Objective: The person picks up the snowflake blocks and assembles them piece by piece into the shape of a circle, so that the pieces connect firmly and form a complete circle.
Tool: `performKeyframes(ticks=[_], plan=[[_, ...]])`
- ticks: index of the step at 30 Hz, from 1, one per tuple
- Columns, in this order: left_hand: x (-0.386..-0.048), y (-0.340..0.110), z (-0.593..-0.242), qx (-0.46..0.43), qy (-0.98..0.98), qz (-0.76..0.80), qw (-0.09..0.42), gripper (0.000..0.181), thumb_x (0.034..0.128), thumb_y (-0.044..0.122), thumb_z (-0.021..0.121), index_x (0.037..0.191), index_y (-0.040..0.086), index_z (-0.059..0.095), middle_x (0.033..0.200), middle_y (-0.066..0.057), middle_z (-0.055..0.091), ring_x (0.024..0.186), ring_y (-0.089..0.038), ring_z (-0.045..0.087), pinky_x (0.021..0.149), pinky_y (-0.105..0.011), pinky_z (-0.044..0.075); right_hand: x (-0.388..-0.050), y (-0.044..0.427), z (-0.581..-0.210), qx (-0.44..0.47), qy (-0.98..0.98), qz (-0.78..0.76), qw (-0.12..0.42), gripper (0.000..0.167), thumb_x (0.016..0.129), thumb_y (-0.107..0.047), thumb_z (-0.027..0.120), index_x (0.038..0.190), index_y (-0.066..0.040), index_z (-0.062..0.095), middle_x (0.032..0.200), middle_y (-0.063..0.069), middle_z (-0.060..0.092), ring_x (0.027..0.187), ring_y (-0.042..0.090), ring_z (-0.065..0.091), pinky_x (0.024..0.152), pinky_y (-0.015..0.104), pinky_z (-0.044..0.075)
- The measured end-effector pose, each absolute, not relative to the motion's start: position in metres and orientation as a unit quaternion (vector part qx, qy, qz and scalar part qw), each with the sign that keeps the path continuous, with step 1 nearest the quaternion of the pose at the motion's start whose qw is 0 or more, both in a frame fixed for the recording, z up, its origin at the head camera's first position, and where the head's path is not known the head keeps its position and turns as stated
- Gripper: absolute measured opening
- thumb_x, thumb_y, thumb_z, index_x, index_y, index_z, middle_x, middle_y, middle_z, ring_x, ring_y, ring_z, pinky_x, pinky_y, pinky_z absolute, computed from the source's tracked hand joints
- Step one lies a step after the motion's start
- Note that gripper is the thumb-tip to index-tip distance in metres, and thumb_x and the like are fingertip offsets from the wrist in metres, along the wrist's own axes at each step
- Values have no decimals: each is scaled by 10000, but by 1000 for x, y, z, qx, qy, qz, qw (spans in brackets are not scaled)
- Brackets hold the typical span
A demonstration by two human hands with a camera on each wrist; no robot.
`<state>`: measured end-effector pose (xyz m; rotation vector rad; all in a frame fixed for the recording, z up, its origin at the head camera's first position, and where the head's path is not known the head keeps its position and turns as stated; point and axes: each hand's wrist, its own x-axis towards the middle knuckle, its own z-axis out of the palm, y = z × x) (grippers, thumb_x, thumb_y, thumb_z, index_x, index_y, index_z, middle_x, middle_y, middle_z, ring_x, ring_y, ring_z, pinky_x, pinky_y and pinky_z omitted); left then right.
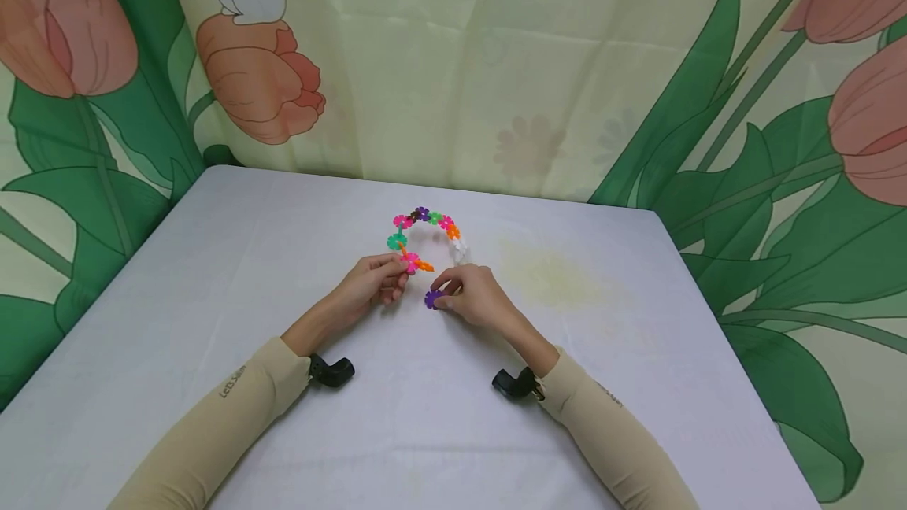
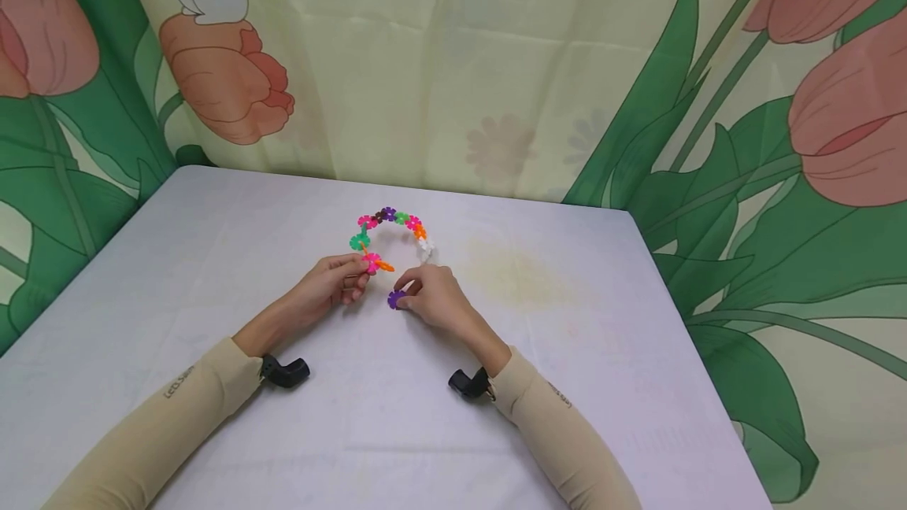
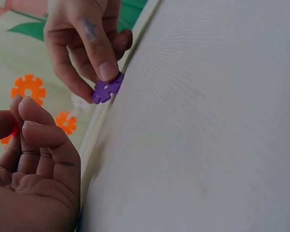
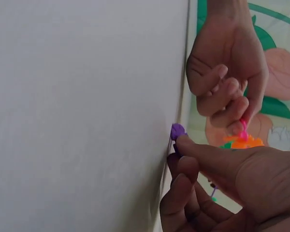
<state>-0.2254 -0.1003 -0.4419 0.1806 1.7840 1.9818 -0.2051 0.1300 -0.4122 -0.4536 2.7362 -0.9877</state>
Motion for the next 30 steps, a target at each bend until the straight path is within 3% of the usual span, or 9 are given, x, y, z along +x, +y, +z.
performKeyframes(ticks=[8,14,21,30], plan=[[-225,-99,-445,73,652,717,237,235,1114,217,529,1070,8,628,768,64,604,651,-78,541,570,-198,427,-210,142,-414,-153,905,-374,135,123,927,-123,819,1032,-60,809,846,35,785,592,104,650,611,236,546],[-223,-98,-443,82,657,710,241,259,1105,219,543,1086,-30,610,765,64,601,659,-79,541,577,-198,421,-212,149,-413,-166,895,-382,161,85,966,-105,766,1030,-51,779,855,45,766,620,110,641,638,244,544],[-222,-96,-442,79,653,710,251,285,1107,221,543,1128,-53,619,768,54,604,660,-87,546,580,-197,434,-214,154,-411,-164,886,-392,184,89,992,-84,686,1049,-60,750,917,59,746,762,123,619,703,244,513],[-223,-96,-443,71,651,711,257,309,1111,229,538,1162,-66,617,773,50,612,647,-85,556,567,-183,455,-220,162,-403,-117,851,-472,196,121,999,-134,705,1059,-31,726,857,109,758,638,141,577,615,238,483]])
